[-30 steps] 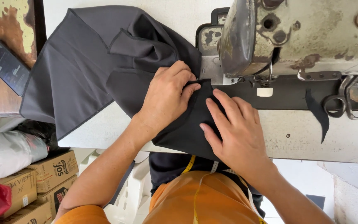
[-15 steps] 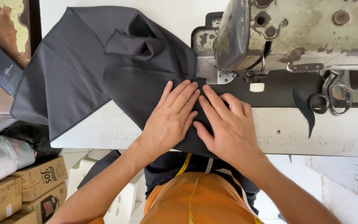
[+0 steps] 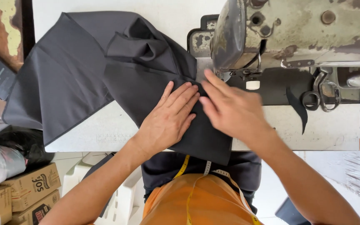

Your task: Cutting and measuring dark fabric pieces at a sewing station to prepare for assembly.

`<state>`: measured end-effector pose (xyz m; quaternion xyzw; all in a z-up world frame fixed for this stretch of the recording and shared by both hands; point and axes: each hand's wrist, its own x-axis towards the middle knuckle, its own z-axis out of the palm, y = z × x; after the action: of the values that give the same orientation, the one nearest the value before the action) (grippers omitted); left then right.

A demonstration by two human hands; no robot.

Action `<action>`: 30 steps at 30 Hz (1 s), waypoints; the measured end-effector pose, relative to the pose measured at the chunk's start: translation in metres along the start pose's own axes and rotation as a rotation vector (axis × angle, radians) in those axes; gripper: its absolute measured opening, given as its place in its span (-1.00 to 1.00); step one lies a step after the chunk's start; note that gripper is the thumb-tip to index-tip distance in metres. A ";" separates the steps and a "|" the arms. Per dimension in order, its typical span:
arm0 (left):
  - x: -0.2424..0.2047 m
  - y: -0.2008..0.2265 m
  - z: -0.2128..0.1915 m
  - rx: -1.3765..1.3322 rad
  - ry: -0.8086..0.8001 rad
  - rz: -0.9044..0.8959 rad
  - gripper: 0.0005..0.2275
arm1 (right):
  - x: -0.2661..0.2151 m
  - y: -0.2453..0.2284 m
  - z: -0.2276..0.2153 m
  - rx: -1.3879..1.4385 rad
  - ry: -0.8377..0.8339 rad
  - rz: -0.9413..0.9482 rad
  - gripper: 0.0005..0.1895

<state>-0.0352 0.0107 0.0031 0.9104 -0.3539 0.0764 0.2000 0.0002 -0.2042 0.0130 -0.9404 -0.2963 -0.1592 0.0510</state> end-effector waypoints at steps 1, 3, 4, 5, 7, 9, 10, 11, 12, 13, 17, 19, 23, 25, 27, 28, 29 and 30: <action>-0.001 0.000 0.000 -0.002 -0.008 0.007 -0.63 | -0.010 0.010 0.000 0.163 0.166 0.002 -0.87; 0.002 -0.004 -0.001 0.010 0.002 0.004 -0.63 | -0.014 0.028 0.005 0.324 0.342 -0.020 -0.82; 0.004 -0.005 0.000 -0.003 -0.001 0.014 -0.63 | -0.016 0.031 0.009 0.300 0.317 0.086 -0.84; 0.006 -0.005 0.000 -0.015 -0.004 0.024 -0.64 | -0.018 0.036 0.012 0.276 0.293 0.192 -0.68; 0.009 -0.006 0.004 -0.008 0.005 0.031 -0.63 | -0.005 0.030 0.027 0.282 0.025 0.332 -0.52; 0.009 -0.008 0.008 0.000 0.006 0.041 -0.62 | -0.001 0.031 0.043 0.292 -0.244 0.471 -0.30; 0.008 -0.010 0.014 -0.027 -0.010 0.015 -0.60 | -0.004 0.035 0.053 0.334 -0.124 0.436 -0.44; 0.006 -0.011 0.019 -0.054 -0.027 -0.011 -0.57 | -0.006 0.038 0.064 0.375 -0.005 0.400 -0.57; 0.006 -0.012 0.019 -0.055 -0.027 -0.012 -0.57 | -0.010 0.040 0.070 0.375 -0.006 0.400 -0.57; 0.005 -0.013 0.020 -0.052 -0.026 -0.006 -0.57 | -0.013 0.041 0.076 0.439 0.168 0.344 -0.76; 0.009 -0.018 0.025 -0.038 -0.011 0.021 -0.57 | -0.005 0.031 0.033 0.690 0.327 0.230 -0.97; 0.014 -0.022 0.025 -0.033 -0.015 0.037 -0.57 | -0.008 0.038 0.035 0.603 0.272 0.139 -0.98; 0.024 -0.029 0.028 -0.027 -0.020 0.097 -0.58 | -0.012 0.060 0.048 0.518 0.187 0.130 -0.96; 0.029 -0.031 0.030 -0.028 -0.015 0.103 -0.58 | -0.009 0.073 0.060 0.524 0.168 0.182 -0.91; 0.032 -0.032 0.030 -0.031 -0.012 0.111 -0.58 | -0.007 0.085 0.070 0.530 0.149 0.235 -0.86; 0.033 -0.032 0.031 -0.032 -0.010 0.112 -0.58 | -0.007 0.090 0.074 0.534 0.126 0.289 -0.81; 0.034 -0.033 0.031 -0.033 -0.008 0.113 -0.58 | -0.008 0.095 0.079 0.538 0.102 0.343 -0.75; 0.034 -0.032 0.031 -0.034 -0.008 0.112 -0.58 | -0.012 0.097 0.081 0.538 0.100 0.343 -0.75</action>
<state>0.0112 -0.0014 -0.0259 0.8860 -0.4065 0.0778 0.2093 0.0688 -0.2749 -0.0677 -0.9204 -0.1622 -0.1104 0.3382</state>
